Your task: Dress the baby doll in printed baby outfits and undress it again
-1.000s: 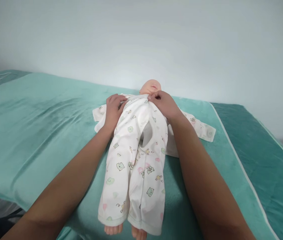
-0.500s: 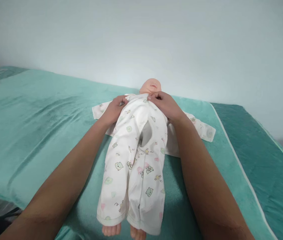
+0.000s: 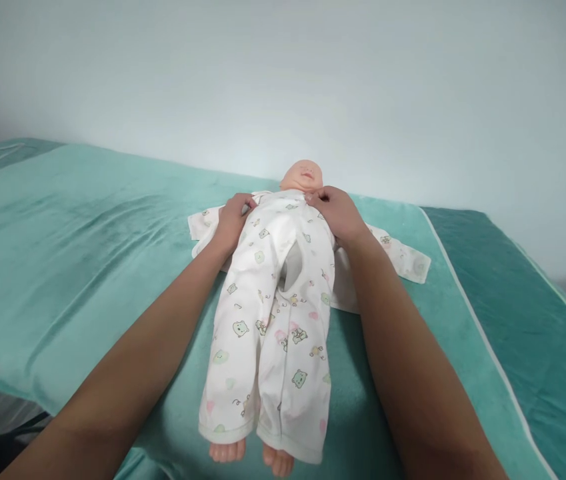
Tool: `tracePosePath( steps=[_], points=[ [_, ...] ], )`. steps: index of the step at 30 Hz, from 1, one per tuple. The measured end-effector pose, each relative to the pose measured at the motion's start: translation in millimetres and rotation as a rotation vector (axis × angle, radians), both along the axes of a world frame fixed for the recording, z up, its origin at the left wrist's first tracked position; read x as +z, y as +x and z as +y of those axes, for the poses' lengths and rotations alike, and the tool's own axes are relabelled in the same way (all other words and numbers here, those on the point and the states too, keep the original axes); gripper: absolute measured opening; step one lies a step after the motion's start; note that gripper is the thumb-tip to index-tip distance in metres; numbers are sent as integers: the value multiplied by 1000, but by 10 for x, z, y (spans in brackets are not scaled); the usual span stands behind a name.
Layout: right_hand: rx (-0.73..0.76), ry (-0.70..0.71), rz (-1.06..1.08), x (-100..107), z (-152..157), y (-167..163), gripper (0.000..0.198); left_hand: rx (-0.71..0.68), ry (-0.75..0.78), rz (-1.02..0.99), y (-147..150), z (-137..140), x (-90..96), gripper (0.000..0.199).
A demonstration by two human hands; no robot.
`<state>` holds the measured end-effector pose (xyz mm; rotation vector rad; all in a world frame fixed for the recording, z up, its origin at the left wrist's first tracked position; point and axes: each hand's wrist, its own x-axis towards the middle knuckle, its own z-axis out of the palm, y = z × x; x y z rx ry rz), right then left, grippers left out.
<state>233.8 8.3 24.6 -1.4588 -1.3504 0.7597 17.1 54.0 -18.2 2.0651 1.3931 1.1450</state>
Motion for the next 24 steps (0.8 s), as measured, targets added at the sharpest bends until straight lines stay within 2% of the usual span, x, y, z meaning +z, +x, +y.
tracePosePath(
  steps=[3, 6, 10, 14, 16, 19, 22, 24],
  points=[
    [-90, 23, -64, -27, 10, -26, 22, -24, 41, -87, -32, -42, -43, 14],
    [-99, 85, -52, -73, -56, -29, 19, -29, 72, -134, -61, -100, -70, 23],
    [-35, 187, -76, -104, -393, -118, 34, 22, 125, -147, -102, -258, -81, 20],
    [46, 302, -298, -151, -1094, -409, 49, 76, 98, -156, -193, -575, -117, 21],
    [153, 345, -396, -225, -1537, -578, 49, 98, 42, -216, -279, -809, -151, 22],
    [242, 336, -433, -370, -2187, -771, 47, 84, -61, -311, -460, -1229, -209, 19],
    [238, 327, -422, -477, -2695, -885, 43, 14, -136, -303, -648, -1628, -255, 17],
    [207, 315, -492, -505, -2916, -952, 42, -15, -152, -276, -740, -1815, -273, 18]
  ],
)
